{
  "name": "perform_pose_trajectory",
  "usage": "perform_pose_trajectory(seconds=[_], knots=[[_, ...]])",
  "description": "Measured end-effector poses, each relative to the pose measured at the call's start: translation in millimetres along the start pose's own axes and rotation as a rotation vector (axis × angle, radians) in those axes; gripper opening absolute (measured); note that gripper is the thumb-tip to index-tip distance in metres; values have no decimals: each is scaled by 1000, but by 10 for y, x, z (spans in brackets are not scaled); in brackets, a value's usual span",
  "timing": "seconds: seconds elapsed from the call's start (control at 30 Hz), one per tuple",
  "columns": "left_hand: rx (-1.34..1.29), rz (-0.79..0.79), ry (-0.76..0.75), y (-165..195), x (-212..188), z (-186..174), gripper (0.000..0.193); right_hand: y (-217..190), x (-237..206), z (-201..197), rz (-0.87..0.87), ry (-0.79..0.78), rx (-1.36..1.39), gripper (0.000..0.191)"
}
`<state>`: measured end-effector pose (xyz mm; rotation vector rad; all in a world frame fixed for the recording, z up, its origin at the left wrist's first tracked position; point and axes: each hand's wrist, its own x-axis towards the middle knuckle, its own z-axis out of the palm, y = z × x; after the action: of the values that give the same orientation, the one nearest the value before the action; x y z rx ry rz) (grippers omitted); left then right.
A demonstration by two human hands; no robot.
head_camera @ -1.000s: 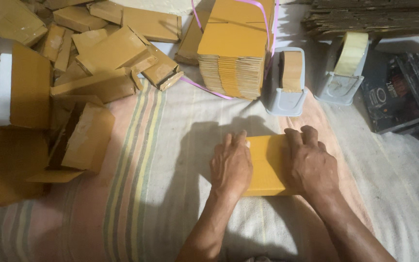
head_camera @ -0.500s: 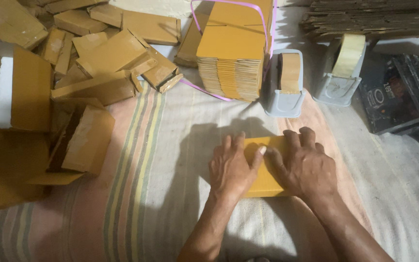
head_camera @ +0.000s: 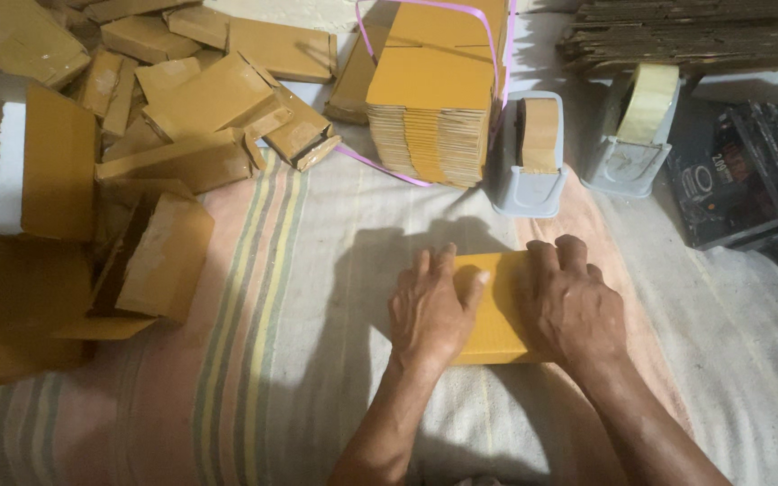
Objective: The person assembles small cardboard boxes by folding the flaps and pressing the edges to form the structure. The person repeatedly picks up flat cardboard pieces, folds them into box shapes, and places the finished boxes aside.
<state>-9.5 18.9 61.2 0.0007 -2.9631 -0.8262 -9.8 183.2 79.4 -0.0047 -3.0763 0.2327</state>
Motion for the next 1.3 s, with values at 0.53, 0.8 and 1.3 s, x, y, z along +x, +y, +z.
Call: perform_pose_trajectory(seconds=[0.53,0.8,1.3], knots=[[-9,-29,-28,11,13,-42,55,26,-9,4,-64,112,15,47],[-45,-27,33,14,5,-27,52,20,-19,60,-43,137,9,44],[-50,-36,-26,-66,43,71,55,5,-53,-10,-84,190,41,46]])
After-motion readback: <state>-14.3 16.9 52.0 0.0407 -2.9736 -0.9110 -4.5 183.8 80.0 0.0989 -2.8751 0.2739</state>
